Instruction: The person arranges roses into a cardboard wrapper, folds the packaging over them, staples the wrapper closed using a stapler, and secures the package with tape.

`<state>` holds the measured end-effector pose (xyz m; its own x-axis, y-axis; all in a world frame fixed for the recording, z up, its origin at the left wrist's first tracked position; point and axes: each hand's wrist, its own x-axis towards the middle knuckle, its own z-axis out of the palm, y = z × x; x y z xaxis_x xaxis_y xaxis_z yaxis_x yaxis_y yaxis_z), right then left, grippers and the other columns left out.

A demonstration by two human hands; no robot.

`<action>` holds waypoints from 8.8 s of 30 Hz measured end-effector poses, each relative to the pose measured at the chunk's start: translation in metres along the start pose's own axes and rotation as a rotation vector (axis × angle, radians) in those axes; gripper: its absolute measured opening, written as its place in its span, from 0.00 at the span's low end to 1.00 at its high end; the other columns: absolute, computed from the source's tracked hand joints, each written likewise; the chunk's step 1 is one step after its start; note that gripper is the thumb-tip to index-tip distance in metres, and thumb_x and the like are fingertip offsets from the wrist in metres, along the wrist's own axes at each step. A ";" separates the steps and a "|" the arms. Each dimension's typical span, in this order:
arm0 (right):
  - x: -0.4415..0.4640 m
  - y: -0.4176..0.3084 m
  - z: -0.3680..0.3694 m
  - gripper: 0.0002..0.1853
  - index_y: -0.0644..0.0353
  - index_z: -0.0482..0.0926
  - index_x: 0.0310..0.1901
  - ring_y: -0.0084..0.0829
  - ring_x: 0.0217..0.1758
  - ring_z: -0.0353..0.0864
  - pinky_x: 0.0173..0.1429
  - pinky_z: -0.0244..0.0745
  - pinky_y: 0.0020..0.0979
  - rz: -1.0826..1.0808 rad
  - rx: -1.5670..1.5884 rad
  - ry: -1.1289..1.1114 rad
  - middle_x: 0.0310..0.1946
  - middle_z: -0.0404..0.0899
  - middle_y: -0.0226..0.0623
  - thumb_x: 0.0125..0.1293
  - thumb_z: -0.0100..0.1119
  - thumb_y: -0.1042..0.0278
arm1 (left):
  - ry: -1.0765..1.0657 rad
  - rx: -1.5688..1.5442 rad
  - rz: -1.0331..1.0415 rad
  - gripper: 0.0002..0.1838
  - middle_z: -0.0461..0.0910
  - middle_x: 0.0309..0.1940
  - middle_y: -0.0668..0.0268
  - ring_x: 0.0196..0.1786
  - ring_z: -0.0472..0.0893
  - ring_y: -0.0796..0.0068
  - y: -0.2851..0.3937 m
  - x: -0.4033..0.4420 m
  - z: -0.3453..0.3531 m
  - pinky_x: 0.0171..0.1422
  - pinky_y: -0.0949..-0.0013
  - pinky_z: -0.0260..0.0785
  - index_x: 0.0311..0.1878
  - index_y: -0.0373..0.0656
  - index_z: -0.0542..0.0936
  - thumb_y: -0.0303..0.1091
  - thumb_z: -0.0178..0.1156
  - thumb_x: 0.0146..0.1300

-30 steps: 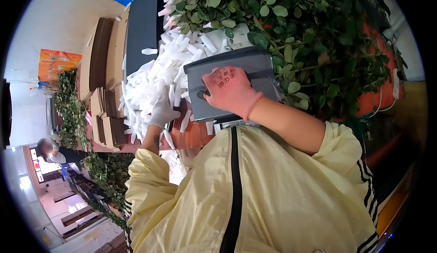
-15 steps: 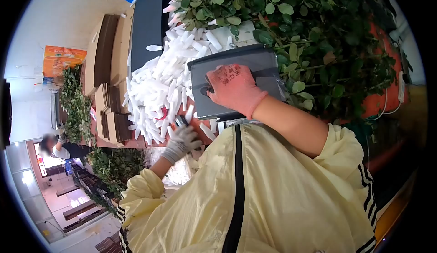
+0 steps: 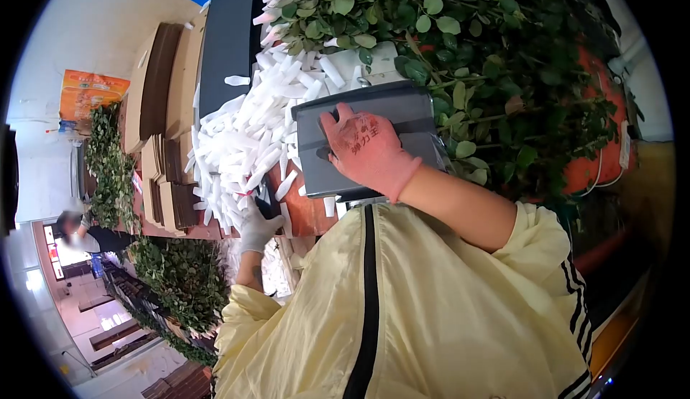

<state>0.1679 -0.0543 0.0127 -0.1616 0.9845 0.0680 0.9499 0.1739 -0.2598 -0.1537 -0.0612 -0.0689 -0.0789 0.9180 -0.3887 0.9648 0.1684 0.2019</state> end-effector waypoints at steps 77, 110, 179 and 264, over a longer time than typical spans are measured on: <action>-0.004 0.008 -0.030 0.24 0.57 0.73 0.49 0.53 0.63 0.59 0.68 0.54 0.47 -0.062 -0.093 -0.062 0.57 0.63 0.50 0.46 0.65 0.69 | 0.438 -2.261 0.608 0.39 0.68 0.57 0.60 0.63 0.66 0.66 0.131 0.032 -0.040 0.69 0.61 0.58 0.69 0.41 0.54 0.26 0.63 0.56; -0.006 0.025 -0.001 0.20 0.64 0.71 0.43 0.54 0.63 0.59 0.67 0.53 0.48 -0.038 0.025 0.083 0.57 0.62 0.51 0.44 0.55 0.82 | 0.174 -2.229 0.664 0.43 0.69 0.57 0.60 0.63 0.69 0.61 0.096 0.020 -0.018 0.69 0.58 0.58 0.67 0.42 0.58 0.29 0.69 0.48; -0.088 0.110 -0.174 0.33 0.56 0.72 0.57 0.43 0.53 0.73 0.59 0.68 0.36 0.191 0.208 -0.443 0.46 0.75 0.43 0.44 0.64 0.63 | 0.097 -0.085 0.997 0.13 0.77 0.28 0.62 0.37 0.77 0.58 0.242 0.002 -0.047 0.42 0.57 0.65 0.28 0.47 0.77 0.47 0.61 0.55; -0.580 0.004 0.146 0.15 0.65 0.79 0.44 0.34 0.39 0.81 0.42 0.74 0.32 1.933 0.048 1.433 0.37 0.81 0.45 0.60 0.60 0.63 | -0.284 -0.708 1.447 0.32 0.75 0.23 0.57 0.26 0.72 0.68 0.118 -0.083 -0.019 0.33 0.64 0.66 0.34 0.34 0.78 0.61 0.53 0.61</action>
<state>0.2264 -0.6212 -0.1685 0.7502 -0.6411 0.1617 -0.2613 -0.5121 -0.8182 -0.0383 -0.1102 0.0044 0.8595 0.3697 0.3529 -0.1176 -0.5288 0.8406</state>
